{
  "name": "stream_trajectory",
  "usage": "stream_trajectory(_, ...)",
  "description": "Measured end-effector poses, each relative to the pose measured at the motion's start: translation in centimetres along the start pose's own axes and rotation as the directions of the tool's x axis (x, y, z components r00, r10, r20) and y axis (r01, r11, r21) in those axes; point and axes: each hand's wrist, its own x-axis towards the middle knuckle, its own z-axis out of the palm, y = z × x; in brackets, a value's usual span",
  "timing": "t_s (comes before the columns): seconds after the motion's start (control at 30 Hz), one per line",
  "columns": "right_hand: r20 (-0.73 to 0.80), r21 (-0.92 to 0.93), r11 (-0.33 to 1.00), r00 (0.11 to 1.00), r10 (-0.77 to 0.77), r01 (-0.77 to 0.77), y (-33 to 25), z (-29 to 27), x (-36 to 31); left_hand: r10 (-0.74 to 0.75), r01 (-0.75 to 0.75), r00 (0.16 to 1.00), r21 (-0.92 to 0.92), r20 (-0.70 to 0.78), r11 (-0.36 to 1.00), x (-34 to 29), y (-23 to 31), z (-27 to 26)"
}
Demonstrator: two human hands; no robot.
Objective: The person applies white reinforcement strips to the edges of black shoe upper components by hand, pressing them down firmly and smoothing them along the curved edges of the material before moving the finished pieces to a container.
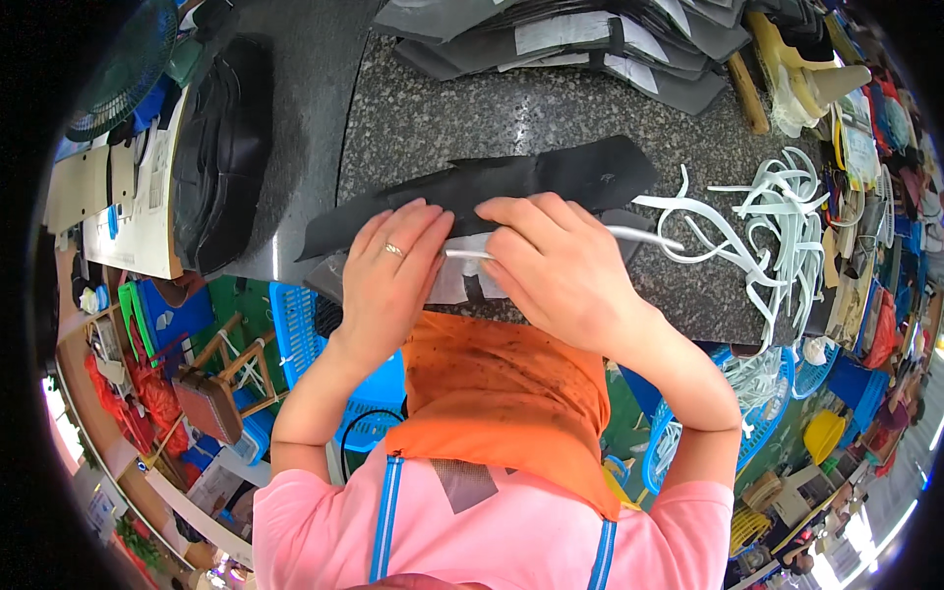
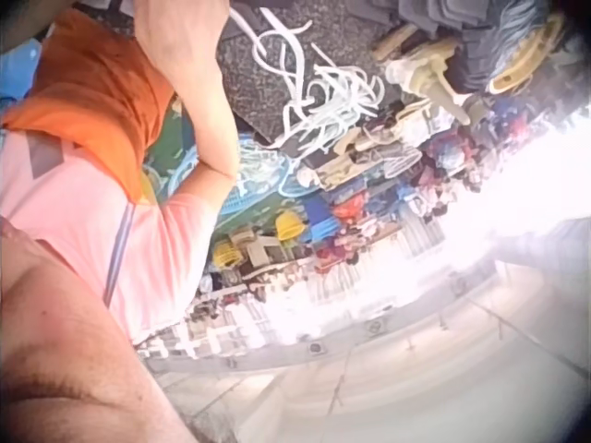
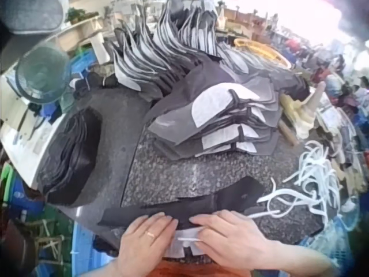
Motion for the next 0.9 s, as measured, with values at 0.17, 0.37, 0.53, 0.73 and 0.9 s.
stream_trajectory(0.17,0.080,-0.017,0.998,0.995,0.058,-0.057,-0.4,0.8,0.0,-0.039,0.009,0.992,0.245,0.117,0.969,1.3,-1.1,-2.3)
stream_trajectory(0.37,0.106,-0.049,0.995,0.991,0.086,-0.081,-0.6,0.6,-0.3,-0.318,0.346,0.938,0.354,-0.136,0.869,0.5,-3.2,-2.3)
stream_trajectory(0.53,0.030,-0.026,0.996,0.996,0.084,-0.083,-0.8,0.8,-0.2,-0.197,0.326,0.923,0.398,-0.331,0.858,0.8,-1.1,-4.9)
stream_trajectory(0.73,0.212,0.359,0.932,0.977,-0.020,-0.059,-3.0,0.6,0.6,-0.515,0.434,0.818,-0.863,0.256,0.261,-3.5,4.7,-4.9)
stream_trajectory(0.9,0.138,0.219,0.914,0.938,0.318,-0.342,-2.0,1.1,1.3,-0.473,0.359,0.849,-0.403,-0.233,0.842,-2.4,0.7,-4.2)
